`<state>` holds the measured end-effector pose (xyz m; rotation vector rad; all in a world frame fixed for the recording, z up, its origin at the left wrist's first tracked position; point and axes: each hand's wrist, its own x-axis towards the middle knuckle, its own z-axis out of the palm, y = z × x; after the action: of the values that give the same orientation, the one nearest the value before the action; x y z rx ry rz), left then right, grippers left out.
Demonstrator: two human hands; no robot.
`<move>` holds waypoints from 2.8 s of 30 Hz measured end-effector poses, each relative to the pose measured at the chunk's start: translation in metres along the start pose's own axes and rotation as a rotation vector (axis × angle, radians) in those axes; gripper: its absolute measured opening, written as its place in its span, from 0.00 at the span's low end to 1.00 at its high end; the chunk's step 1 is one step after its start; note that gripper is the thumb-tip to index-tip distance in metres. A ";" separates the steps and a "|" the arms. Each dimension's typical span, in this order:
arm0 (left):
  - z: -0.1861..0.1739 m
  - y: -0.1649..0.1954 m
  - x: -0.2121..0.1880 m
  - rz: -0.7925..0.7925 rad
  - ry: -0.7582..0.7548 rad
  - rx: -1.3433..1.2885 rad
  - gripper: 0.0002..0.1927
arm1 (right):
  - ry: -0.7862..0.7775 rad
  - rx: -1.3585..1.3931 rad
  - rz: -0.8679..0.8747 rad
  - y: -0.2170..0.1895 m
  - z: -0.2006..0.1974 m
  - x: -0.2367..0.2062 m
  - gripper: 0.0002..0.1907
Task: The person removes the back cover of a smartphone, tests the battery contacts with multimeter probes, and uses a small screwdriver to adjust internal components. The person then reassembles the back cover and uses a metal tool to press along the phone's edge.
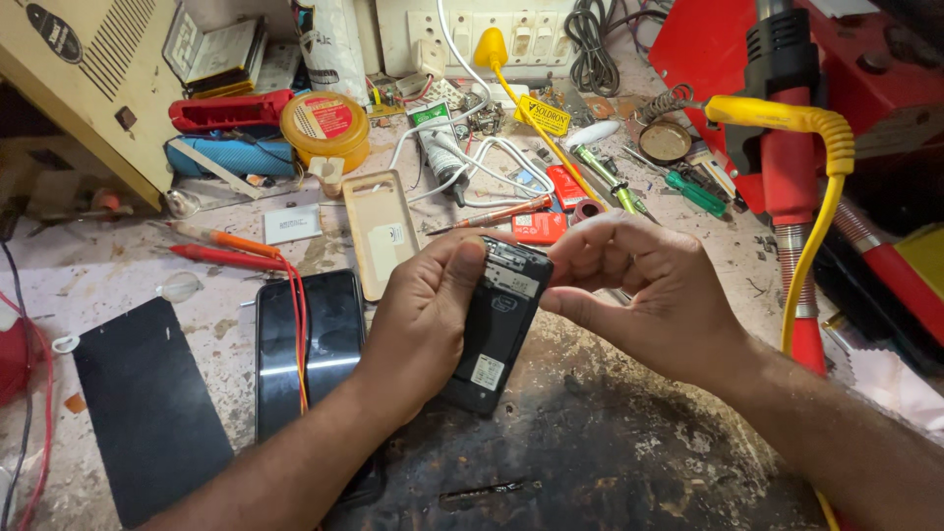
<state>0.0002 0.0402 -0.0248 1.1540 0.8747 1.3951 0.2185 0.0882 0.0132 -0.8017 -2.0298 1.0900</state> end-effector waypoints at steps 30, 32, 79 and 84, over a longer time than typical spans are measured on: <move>-0.001 -0.001 0.004 -0.153 0.098 -0.097 0.38 | -0.287 -0.014 -0.069 -0.004 0.014 -0.001 0.46; -0.001 -0.001 0.004 -0.068 0.100 -0.038 0.40 | -0.276 -0.012 -0.051 -0.002 0.015 0.000 0.41; 0.019 0.045 -0.024 0.404 -0.086 0.473 0.29 | 0.130 -0.341 -0.342 -0.012 0.005 -0.004 0.38; 0.020 0.042 -0.021 0.361 -0.142 0.258 0.25 | 0.132 -0.438 -0.348 -0.019 0.007 -0.004 0.36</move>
<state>0.0069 0.0114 0.0171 1.6517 0.7858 1.4931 0.2110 0.0733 0.0258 -0.6713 -2.2161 0.3937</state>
